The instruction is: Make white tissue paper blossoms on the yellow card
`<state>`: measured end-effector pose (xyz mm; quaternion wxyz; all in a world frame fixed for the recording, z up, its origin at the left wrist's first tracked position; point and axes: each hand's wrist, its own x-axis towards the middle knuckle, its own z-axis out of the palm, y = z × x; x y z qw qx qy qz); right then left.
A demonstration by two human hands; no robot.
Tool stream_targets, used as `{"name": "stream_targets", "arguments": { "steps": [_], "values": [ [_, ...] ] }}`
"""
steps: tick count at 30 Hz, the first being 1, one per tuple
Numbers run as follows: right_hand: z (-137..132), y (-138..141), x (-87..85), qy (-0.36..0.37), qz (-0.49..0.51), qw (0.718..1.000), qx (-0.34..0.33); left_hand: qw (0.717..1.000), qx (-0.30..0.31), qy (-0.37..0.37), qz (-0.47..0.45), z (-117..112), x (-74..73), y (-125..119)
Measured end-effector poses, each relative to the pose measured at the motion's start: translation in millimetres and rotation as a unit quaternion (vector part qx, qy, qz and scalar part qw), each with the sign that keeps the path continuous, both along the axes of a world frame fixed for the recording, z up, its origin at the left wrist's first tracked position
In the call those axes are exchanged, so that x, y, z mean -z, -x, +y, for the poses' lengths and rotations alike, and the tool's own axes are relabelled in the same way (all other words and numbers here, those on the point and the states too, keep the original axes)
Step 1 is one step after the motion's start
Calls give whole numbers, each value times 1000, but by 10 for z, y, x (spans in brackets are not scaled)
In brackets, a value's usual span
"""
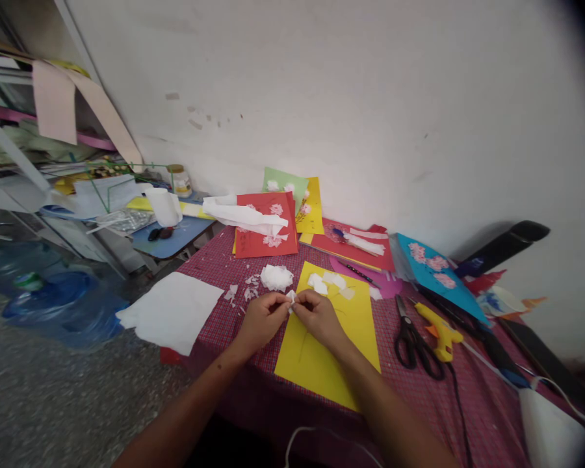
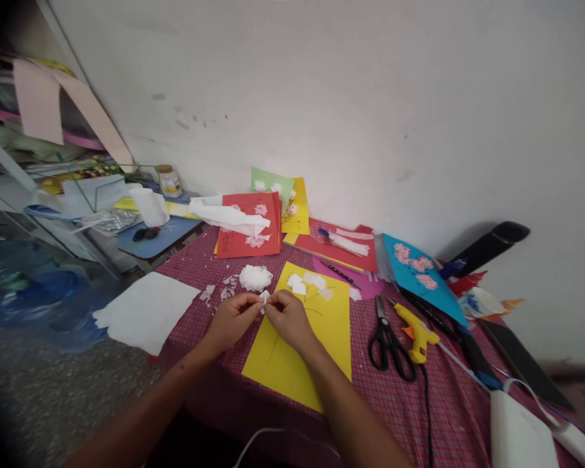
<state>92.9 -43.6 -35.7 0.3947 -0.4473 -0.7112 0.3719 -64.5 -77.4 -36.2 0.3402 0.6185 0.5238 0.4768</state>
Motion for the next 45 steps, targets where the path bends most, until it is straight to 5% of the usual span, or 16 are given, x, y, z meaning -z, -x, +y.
{"name": "stream_targets", "arguments": {
  "steps": [28, 37, 45],
  "values": [
    [11, -14, 9, 6, -9, 1000, -9, 1000, 0, 13, -24, -2, 20, -6],
    [-93, -28, -121, -234, -109, 965, 52, 990, 10, 62, -128, 33, 60, -17],
    [-97, -8, -80, -246, -134, 959, 41, 990, 23, 60, -128, 30, 70, -13]
  ]
}}
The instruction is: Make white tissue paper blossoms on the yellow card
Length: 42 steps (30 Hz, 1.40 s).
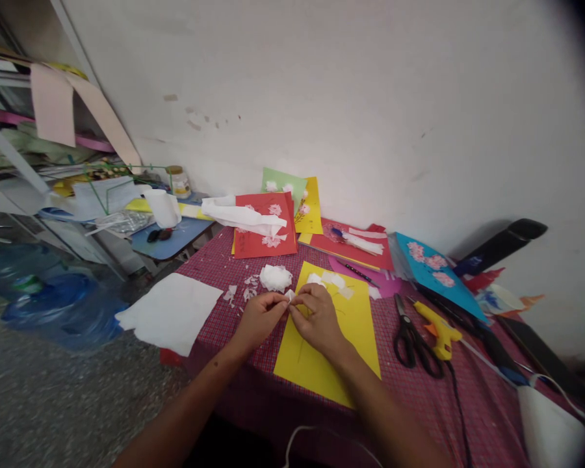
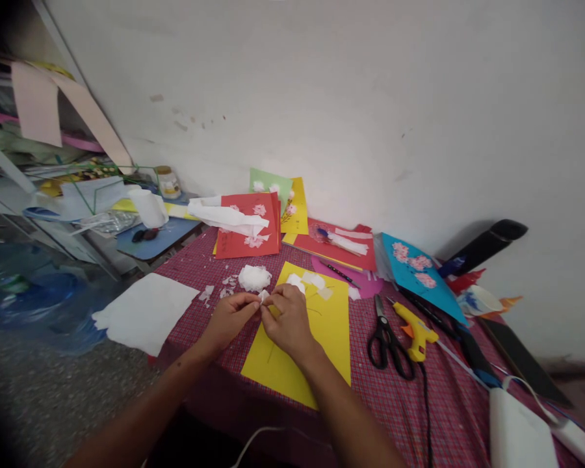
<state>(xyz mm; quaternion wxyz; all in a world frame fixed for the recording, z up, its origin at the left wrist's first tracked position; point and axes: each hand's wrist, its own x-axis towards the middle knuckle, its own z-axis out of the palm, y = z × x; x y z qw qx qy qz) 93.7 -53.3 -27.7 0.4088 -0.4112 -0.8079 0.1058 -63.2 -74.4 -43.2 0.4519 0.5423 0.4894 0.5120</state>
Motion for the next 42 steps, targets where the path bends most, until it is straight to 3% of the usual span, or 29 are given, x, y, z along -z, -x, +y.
{"name": "stream_targets", "arguments": {
  "steps": [7, 42],
  "values": [
    [13, 5, 34, 11, 7, 1000, 0, 999, -8, -10, 32, -9, -32, 8],
    [17, -8, 50, 4, 0, 1000, -20, 1000, 2, 3, -2, 9, 5, -1]
  ]
}}
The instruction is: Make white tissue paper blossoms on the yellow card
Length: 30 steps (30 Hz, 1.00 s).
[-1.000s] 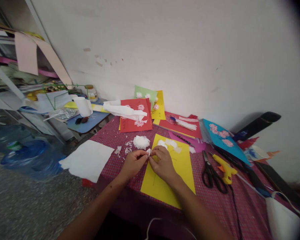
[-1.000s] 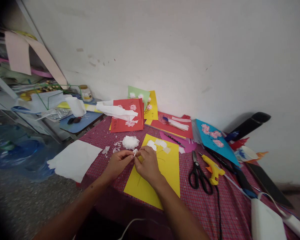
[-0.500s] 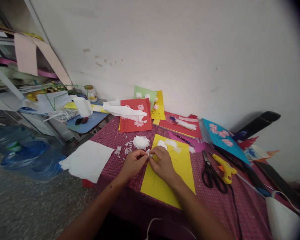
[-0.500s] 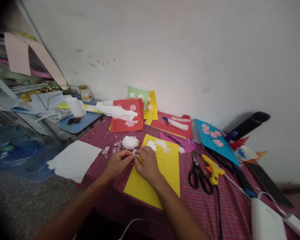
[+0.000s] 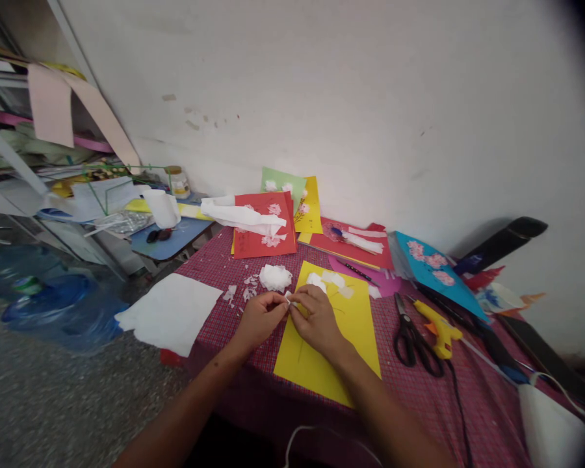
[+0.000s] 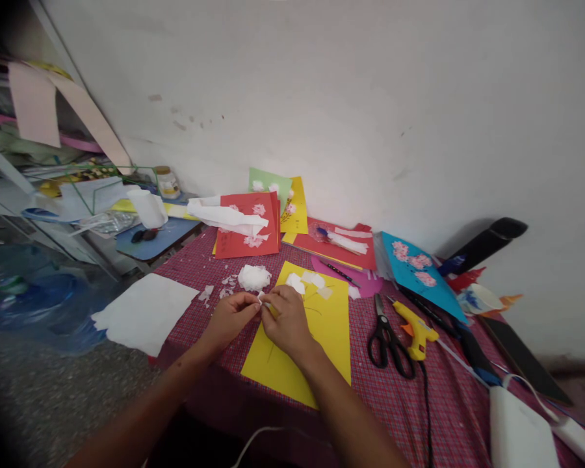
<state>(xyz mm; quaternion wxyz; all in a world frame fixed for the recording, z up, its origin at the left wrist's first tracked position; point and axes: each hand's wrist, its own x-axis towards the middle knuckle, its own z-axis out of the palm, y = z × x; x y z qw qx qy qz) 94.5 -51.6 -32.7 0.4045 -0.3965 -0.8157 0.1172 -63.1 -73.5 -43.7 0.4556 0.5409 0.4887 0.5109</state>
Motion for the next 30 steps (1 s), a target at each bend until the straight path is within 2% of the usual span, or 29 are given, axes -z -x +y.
{"name": "stream_targets", "arguments": {
  "steps": [6, 11, 20, 30],
  "values": [
    [-23, 11, -38, 5, 13, 1000, 1, 1000, 0, 13, -25, -13, -96, 28],
    [-44, 17, -53, 8, 10, 1000, -8, 1000, -15, 13, -4, -14, -144, 33],
    [-36, 17, -46, 5, 19, 1000, -8, 999, -12, -16, 35, -12, -55, 34],
    [-2, 27, -44, 44, 51, 997, -31, 999, -10, -23, 37, 3, -19, 22]
  ]
}}
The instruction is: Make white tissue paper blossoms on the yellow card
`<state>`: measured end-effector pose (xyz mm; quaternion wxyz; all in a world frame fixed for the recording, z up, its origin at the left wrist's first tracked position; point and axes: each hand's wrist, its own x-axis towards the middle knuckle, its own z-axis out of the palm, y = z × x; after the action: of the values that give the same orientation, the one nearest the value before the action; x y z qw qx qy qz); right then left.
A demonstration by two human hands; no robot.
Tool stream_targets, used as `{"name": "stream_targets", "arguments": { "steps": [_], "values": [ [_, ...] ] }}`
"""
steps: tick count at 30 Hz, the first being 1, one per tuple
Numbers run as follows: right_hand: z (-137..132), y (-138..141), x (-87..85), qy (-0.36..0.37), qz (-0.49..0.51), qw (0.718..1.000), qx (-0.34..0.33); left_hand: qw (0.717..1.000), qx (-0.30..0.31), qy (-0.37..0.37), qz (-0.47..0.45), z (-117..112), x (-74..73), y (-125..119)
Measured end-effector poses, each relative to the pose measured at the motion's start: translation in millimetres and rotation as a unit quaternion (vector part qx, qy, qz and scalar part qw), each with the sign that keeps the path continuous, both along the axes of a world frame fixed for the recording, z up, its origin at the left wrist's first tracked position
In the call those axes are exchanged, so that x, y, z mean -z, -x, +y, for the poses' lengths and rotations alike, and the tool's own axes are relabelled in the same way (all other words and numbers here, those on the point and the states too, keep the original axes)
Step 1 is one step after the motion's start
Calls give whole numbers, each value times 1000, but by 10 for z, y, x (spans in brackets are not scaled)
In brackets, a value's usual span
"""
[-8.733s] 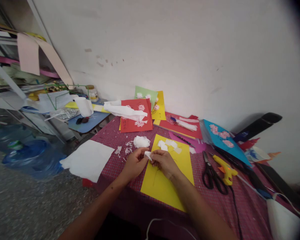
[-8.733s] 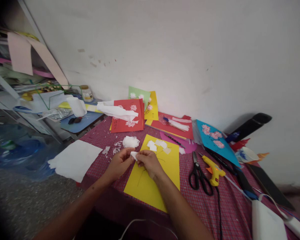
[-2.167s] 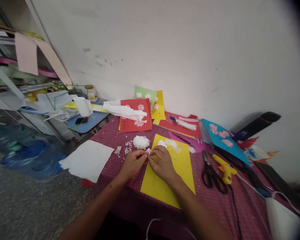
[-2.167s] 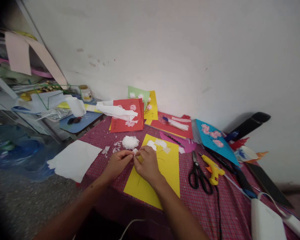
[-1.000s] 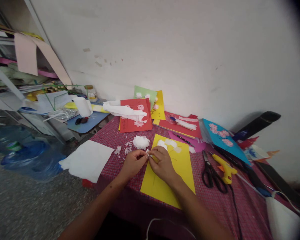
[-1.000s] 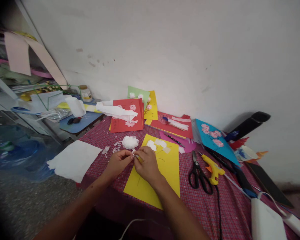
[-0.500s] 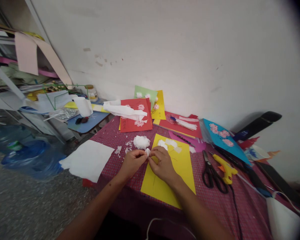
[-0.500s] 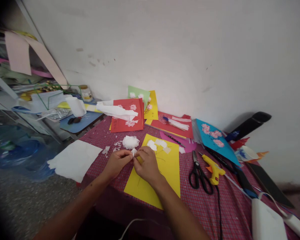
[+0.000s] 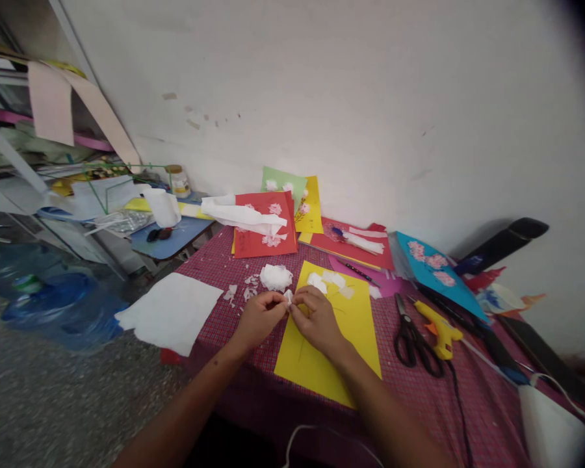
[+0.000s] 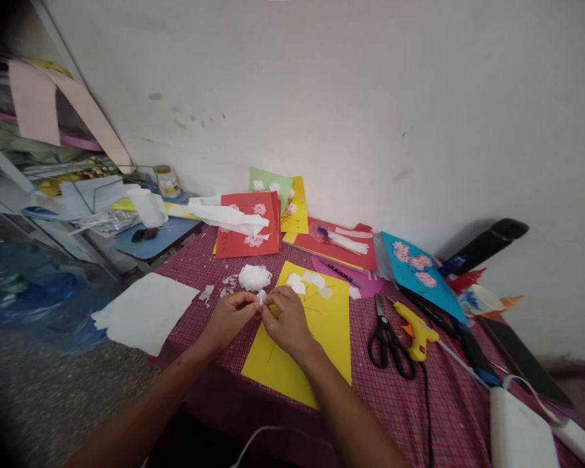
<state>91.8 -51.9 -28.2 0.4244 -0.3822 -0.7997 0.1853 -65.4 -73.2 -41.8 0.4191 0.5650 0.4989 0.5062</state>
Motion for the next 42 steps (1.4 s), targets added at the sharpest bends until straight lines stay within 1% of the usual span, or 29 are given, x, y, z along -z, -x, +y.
{"name": "stream_targets", "arguments": {
  "steps": [5, 10, 15, 18, 21, 24, 30, 33, 37, 40, 42],
  "values": [
    [2, 2, -34, 44, 29, 999, -11, 999, -4, 19, -43, 14, 51, -5],
    [16, -8, -47, 80, 38, 996, -24, 997, -3, 31, -66, 13, 49, -9],
    [15, -11, -48, 95, 38, 995, -19, 995, 7, 35, -91, 12, 42, -13],
    [13, -14, -56, 95, 45, 994, -29, 994, 18, 36, -105, 4, 37, -15],
    [14, -14, -64, 95, 51, 993, -42, 993, 15, 42, -106, -1, 31, -17],
    [18, -12, -65, 103, 58, 992, -45, 995, 4, 39, -88, 1, 21, -20],
    [35, -27, -68, 154, 94, 983, -33, 994, -10, 48, -99, 0, -26, -22],
    [49, -41, -61, 219, 129, 967, -13, 993, -25, 59, -102, -6, -60, -18],
    [78, -57, -13, 319, 198, 927, 10, 991, -44, 64, -107, -10, -78, -10],
    [103, -57, 32, 360, 254, 897, 5, 989, -54, 66, -119, -3, -65, -8],
    [118, -59, 48, 362, 277, 890, 5, 986, -59, 68, -139, 3, -53, -8]
  ]
}}
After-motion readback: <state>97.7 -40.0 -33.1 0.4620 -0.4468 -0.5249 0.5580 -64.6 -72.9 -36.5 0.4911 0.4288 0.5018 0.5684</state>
